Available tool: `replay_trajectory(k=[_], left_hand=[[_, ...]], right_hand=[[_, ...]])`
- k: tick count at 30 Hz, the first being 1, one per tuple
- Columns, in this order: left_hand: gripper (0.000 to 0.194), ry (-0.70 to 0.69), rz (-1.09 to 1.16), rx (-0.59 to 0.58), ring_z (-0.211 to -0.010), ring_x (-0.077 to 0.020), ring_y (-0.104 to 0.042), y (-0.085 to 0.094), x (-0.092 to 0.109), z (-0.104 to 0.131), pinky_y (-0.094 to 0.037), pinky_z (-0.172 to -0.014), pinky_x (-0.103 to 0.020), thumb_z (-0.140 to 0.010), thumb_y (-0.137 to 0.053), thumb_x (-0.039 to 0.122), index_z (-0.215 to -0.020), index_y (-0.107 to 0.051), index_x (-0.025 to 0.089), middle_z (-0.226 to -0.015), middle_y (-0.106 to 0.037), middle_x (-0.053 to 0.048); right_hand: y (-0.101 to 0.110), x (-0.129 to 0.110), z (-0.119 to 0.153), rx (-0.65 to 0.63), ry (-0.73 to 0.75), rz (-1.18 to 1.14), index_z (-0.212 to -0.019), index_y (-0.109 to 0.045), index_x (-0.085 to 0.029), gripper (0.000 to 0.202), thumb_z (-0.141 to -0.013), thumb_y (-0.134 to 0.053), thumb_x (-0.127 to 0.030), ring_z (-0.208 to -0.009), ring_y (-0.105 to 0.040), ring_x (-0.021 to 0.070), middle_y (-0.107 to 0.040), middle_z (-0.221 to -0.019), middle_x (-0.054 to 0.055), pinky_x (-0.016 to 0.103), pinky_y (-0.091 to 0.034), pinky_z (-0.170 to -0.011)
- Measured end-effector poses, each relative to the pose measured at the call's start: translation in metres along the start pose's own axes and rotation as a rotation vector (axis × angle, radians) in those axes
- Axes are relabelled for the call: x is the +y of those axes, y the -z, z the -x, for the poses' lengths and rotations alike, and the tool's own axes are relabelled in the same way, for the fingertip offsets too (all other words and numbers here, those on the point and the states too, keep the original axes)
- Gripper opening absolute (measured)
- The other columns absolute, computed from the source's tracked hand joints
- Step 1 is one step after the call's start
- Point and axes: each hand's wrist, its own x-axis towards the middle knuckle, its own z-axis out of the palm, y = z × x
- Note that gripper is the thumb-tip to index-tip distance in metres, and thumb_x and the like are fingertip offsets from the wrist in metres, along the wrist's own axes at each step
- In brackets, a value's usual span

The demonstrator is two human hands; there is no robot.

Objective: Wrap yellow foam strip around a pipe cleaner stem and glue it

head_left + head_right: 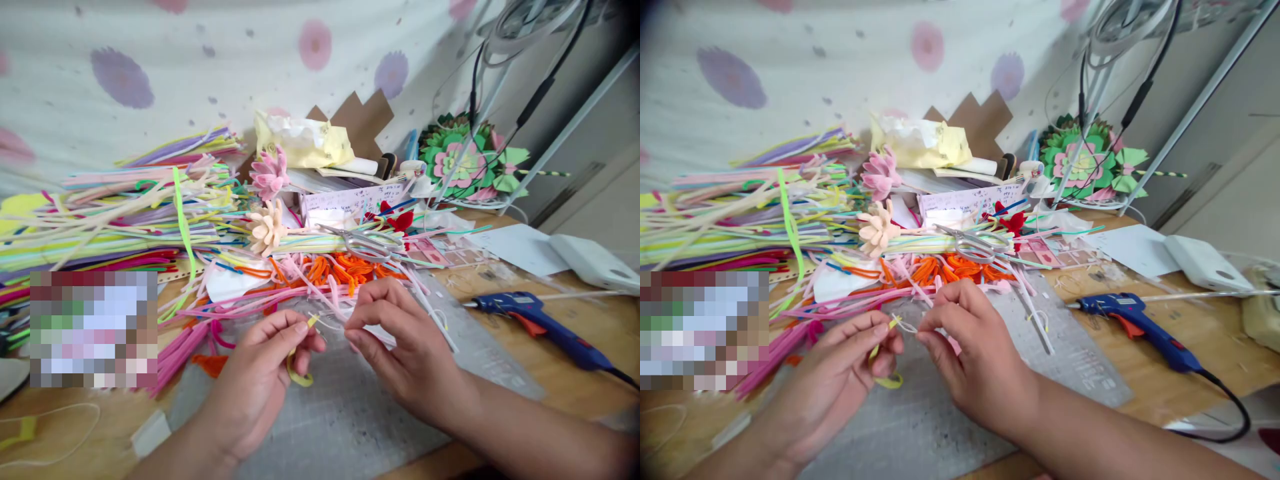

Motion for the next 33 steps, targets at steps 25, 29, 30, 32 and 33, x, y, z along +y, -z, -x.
replay_trajectory(k=[25, 29, 30, 32, 33], left_hand=[[0.008, 0.039, 0.216, -0.014, -0.044, -0.0040, -0.033, 0.0040, -0.0016, -0.0043, -0.024, -0.045, -0.017, -0.076, -0.069, 0.017, -0.070, -0.064, 0.014, -0.048, -0.050, 0.004], [0.011, 0.020, 0.192, -0.016, -0.045, -0.0046, -0.033, 0.0028, -0.0012, -0.0031, -0.025, -0.046, -0.017, -0.077, -0.068, 0.019, -0.069, -0.063, 0.015, -0.050, -0.051, 0.004], [0.011, 0.018, 0.184, -0.015, -0.045, -0.0047, -0.033, 0.0023, -0.0008, -0.0027, -0.025, -0.046, -0.017, -0.077, -0.069, 0.019, -0.069, -0.063, 0.015, -0.050, -0.050, 0.004], [0.011, 0.006, 0.151, -0.001, -0.046, -0.0048, -0.033, 0.0014, 0.0002, -0.0020, -0.025, -0.046, -0.017, -0.076, -0.069, 0.021, -0.069, -0.063, 0.015, -0.051, -0.050, 0.005], [0.011, -0.004, 0.123, 0.008, -0.046, -0.0050, -0.033, 0.0011, 0.0007, -0.0017, -0.025, -0.046, -0.017, -0.076, -0.069, 0.021, -0.069, -0.062, 0.015, -0.051, -0.050, 0.005]], right_hand=[[0.0038, 0.0044, 0.0072, -0.066, 0.116, 0.124, -0.087, -0.060, -0.014, 0.011, -0.084, -0.054, -0.005, -0.081, -0.048, 0.0118, -0.049, -0.089, 0.003, 0.024, -0.041, -0.070], [0.0036, 0.0025, 0.0076, -0.075, 0.139, 0.140, -0.087, -0.061, -0.014, 0.012, -0.084, -0.054, -0.005, -0.081, -0.049, 0.0135, -0.051, -0.088, 0.004, 0.027, -0.042, -0.070], [0.0042, 0.0014, 0.0075, -0.085, 0.132, 0.133, -0.087, -0.061, -0.013, 0.012, -0.083, -0.055, -0.005, -0.081, -0.049, 0.0139, -0.051, -0.088, 0.005, 0.027, -0.042, -0.070], [0.0067, -0.0010, 0.0070, -0.119, 0.113, 0.096, -0.089, -0.062, -0.013, 0.011, -0.082, -0.057, -0.006, -0.082, -0.050, 0.0151, -0.053, -0.089, 0.006, 0.028, -0.043, -0.071], [0.0086, -0.0022, 0.0066, -0.137, 0.113, 0.066, -0.091, -0.062, -0.012, 0.012, -0.081, -0.059, -0.009, -0.082, -0.051, 0.0160, -0.054, -0.090, 0.007, 0.029, -0.044, -0.071]])
